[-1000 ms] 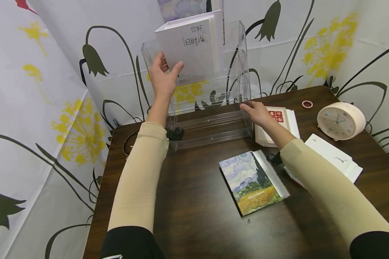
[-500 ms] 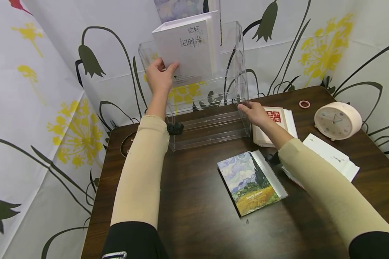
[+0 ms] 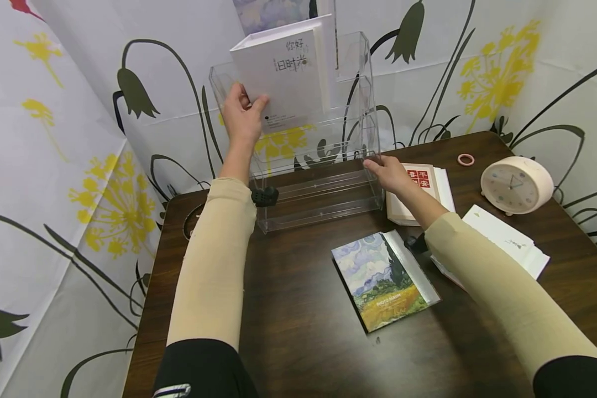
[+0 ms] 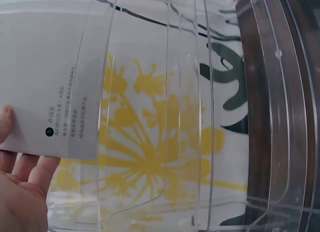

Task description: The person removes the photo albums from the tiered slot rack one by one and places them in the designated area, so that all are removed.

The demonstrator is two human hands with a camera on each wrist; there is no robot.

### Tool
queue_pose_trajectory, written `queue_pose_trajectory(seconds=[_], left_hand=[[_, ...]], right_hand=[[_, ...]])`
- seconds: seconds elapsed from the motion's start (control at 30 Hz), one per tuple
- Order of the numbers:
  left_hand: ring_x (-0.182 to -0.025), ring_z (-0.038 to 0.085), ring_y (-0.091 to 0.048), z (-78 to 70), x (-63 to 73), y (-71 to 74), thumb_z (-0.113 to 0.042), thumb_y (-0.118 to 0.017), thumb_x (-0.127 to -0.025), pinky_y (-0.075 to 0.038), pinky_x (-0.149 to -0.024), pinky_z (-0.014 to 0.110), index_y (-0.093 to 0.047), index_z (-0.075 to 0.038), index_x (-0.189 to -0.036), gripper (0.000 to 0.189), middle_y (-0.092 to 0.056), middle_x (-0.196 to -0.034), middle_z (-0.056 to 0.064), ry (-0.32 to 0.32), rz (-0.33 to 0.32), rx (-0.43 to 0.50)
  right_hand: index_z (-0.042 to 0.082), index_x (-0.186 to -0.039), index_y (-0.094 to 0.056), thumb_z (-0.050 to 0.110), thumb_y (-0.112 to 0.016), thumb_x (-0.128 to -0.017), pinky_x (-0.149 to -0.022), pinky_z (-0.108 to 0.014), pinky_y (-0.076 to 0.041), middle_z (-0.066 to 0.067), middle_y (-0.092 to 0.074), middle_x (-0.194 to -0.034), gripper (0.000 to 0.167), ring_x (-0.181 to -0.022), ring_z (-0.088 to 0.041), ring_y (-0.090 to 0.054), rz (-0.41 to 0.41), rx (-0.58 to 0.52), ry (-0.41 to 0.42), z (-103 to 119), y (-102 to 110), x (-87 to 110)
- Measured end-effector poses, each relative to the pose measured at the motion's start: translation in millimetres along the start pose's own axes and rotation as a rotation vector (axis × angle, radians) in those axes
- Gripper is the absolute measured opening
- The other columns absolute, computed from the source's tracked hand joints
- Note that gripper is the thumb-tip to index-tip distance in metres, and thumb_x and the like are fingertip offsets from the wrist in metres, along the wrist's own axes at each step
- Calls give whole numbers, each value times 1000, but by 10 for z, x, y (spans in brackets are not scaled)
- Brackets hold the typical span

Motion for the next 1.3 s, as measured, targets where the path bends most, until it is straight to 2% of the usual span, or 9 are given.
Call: queue_pose_trajectory(seconds=[0.17, 0.37, 0.5, 0.67, 0.83, 0.93, 1.07, 1.2, 1.3], left_hand=[[-100, 15, -66, -52, 39, 19, -5, -73, -89, -51, -91, 28, -60, -6, -99, 17, -71, -108, 10, -57, -14, 77], [-94, 18, -66, -410, 221, 106, 4, -70, -88, -51, -85, 28, -58, -3, -93, 14, -69, -104, 15, -169, -4, 138], [-91, 19, -67, -576, 218, 238, 7, -71, -86, -52, -84, 28, -59, -5, -89, 17, -69, -98, 13, -273, -30, 219], [-91, 24, -69, -591, 196, 449, 13, -72, -82, -54, -84, 34, -62, -4, -89, 21, -70, -92, 12, -386, -38, 387], [-95, 30, -68, -577, 407, 613, 11, -71, -83, -54, -85, 38, -62, -2, -92, 18, -71, -97, 15, -516, -15, 421], [-96, 30, -68, -517, 597, 695, 9, -71, -84, -54, -84, 37, -63, -2, -94, 17, -71, -100, 15, -508, -17, 402], [-91, 27, -68, -384, 883, 786, 11, -72, -83, -54, -80, 34, -64, -1, -96, 19, -71, -98, 14, -442, -12, 420], [-87, 26, -68, -265, 1246, 840, 12, -71, -82, -55, -77, 34, -65, 3, -99, 20, -71, -98, 15, -394, 34, 426], [-87, 24, -68, -161, 1548, 889, 14, -70, -82, -55, -77, 32, -64, 7, -103, 24, -71, -99, 14, -336, 76, 385]], right_hand=[[-7, -138, -49, 37, -47, -105, -109, -51, -34, -28, -47, -141, 56, -132, -43, -42, -4, 6, -9, -1, -7, 5], [-7, -136, -50, 36, -48, -105, -108, -52, -35, -28, -49, -139, 54, -130, -42, -43, -11, 13, -4, 8, -9, 9], [-7, -134, -52, 35, -48, -105, -107, -52, -36, -28, -50, -138, 52, -129, -42, -44, -14, -1, 2, 22, -15, 7], [-7, -133, -53, 36, -48, -104, -106, -51, -37, -28, -50, -137, 52, -128, -42, -45, -10, 6, 3, 23, -14, 9], [-7, -134, -52, 36, -48, -104, -106, -53, -36, -29, -49, -138, 53, -129, -43, -44, -12, 13, -8, 5, 5, 21], [-7, -137, -50, 37, -48, -104, -108, -53, -34, -29, -47, -140, 54, -131, -44, -42, -5, 11, -13, -8, 11, 26], [-6, -136, -51, 37, -48, -104, -108, -53, -34, -29, -46, -141, 54, -132, -44, -41, 5, 18, -5, -10, 10, 24], [-6, -133, -54, 37, -48, -104, -107, -53, -35, -29, -48, -139, 52, -130, -44, -43, -1, 22, 10, -3, 9, 15], [-7, -135, -52, 37, -48, -104, -107, -53, -35, -29, -47, -140, 54, -130, -44, -42, 0, 11, 13, 11, -2, 11]])
Point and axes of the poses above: each hand's wrist, its own x-axis away from the middle knuckle, its own y-axis out of the back of the hand, z = x × y, the point moved 7 cm from there along -x, towards the middle knuckle
